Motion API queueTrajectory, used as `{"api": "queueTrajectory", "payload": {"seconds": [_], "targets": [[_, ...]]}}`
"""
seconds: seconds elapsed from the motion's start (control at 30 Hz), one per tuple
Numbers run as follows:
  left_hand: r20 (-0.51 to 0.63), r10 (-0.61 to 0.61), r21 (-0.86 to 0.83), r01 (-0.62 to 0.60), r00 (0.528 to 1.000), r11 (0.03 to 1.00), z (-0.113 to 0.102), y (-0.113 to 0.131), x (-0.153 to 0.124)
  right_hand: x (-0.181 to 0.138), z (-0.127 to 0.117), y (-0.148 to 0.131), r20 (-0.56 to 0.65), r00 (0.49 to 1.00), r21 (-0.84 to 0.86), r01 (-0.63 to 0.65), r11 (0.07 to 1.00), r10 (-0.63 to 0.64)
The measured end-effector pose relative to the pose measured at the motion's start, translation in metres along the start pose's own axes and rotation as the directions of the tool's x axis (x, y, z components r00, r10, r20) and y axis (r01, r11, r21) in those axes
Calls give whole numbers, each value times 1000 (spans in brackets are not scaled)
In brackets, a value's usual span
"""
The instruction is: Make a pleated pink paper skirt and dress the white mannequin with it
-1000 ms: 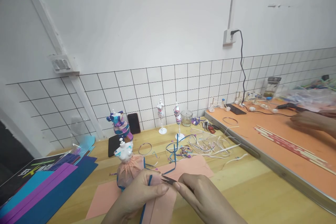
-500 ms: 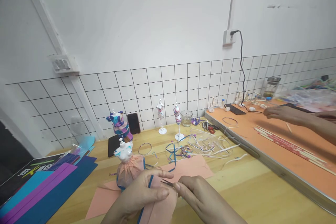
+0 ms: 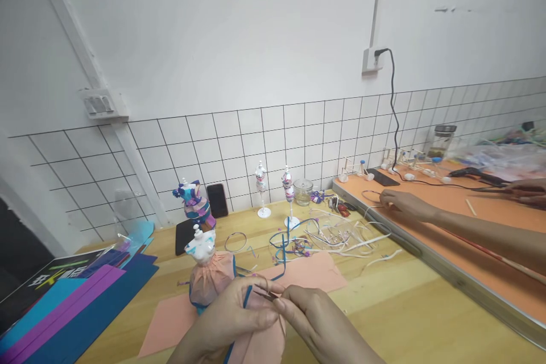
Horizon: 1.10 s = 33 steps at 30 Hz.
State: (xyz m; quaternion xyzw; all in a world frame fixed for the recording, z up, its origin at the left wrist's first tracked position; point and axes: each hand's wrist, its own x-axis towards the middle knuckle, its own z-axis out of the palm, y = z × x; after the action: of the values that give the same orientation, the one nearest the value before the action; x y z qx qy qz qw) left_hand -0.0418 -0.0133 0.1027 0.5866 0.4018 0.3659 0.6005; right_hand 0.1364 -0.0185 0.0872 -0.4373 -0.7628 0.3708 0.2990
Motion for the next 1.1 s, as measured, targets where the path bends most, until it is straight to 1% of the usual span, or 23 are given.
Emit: {"api": "queueTrajectory", "payload": {"seconds": [0.2,0.43,0.53,0.63,0.7,0.77,0.87,1.0,1.1], "targets": [[6,0,9,0,1000,1000,0,0,0,1,1,0,5,1000,-3,-9,1000,9],[9,1,16,-1,1000,1000,-1,0,-1,3,8,12,-6,1000,67,-3,998,3],[14,6,30,-6,1000,1000,-2,-3,0,2,9,9,-11,1000,99,14,995,-13],[24,39,60,-40,999,997,-6,-8,3,0,3,2,-47,999,90,16,996,-12],[-21,14,90,-12,1000,996,-10,-10,3,0,-3,3,-94,995,51,-20,999,24],[-75,-29,113,38,997,993,-13,-9,3,1,-8,12,-130,989,-12,-78,997,76],[-104,-64,129,78,993,989,-17,-5,0,5,-6,37,-106,979,-184,-192,964,175],[-170,-71,153,98,983,983,-18,-3,-2,8,16,77,-5,964,-305,-255,918,266],[-201,-49,159,82,978,984,-18,-4,-1,10,32,101,-34,960,-407,-266,874,277]]}}
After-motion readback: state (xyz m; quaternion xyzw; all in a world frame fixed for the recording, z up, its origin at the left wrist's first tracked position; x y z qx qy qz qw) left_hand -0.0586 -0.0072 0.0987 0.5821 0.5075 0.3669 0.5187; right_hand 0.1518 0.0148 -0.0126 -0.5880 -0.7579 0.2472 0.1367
